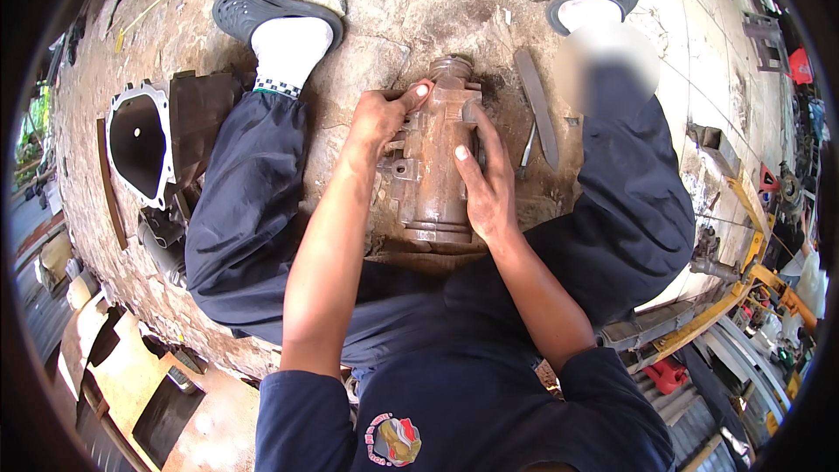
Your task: The person sits on the floor and scrubs a rusty metal part with a wire brush and a flat metal file. They rotate the part to clean different sides and wipe away debris with their hands.
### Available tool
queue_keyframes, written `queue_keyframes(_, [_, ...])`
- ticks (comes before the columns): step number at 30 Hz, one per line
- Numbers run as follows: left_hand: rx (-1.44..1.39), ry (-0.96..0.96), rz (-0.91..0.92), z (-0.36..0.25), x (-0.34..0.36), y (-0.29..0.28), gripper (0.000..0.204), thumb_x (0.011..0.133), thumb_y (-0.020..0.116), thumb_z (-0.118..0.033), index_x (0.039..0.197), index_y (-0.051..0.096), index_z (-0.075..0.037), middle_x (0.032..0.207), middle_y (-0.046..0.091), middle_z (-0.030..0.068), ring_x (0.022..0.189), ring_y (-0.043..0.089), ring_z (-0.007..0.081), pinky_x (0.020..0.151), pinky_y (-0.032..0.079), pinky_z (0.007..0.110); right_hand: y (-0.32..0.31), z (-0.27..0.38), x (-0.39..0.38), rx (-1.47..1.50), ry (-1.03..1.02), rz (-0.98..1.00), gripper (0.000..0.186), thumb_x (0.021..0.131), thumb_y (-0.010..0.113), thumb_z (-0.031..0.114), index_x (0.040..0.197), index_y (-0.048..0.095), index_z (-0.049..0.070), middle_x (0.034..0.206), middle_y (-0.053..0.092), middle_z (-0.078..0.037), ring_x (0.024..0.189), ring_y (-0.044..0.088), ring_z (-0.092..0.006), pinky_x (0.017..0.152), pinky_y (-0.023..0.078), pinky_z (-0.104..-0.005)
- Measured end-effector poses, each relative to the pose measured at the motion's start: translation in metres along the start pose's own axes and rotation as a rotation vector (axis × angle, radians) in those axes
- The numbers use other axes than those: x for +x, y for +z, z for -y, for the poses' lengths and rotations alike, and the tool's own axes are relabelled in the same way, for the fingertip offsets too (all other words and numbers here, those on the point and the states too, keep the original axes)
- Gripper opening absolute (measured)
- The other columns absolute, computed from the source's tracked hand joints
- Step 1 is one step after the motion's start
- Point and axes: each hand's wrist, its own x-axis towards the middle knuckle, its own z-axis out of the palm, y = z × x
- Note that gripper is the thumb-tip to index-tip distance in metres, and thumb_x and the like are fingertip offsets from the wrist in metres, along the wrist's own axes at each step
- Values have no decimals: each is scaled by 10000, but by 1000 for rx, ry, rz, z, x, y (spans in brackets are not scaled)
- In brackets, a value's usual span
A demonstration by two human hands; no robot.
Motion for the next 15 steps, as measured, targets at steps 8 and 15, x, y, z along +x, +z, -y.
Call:
queue_keyframes(8, [101,-41,-50,-21,23,14,737,861,881,-525,1150,748,140,1077,774,195,989,727,245,912,562,377,1,4,0,34,7,-2,775,1019,635,514,1612,407,71,1559,449,-308,1447,459,-458,1211,368,-512])
queue_keyframes(15, [36,-104,-21,-4,7,3,623,921,844,-454,1178,761,107,1123,776,194,996,723,244,933,557,365,1,10,0,-26,17,20,775,1020,642,487,1618,387,67,1555,453,-299,1447,455,-462,1215,360,-520])
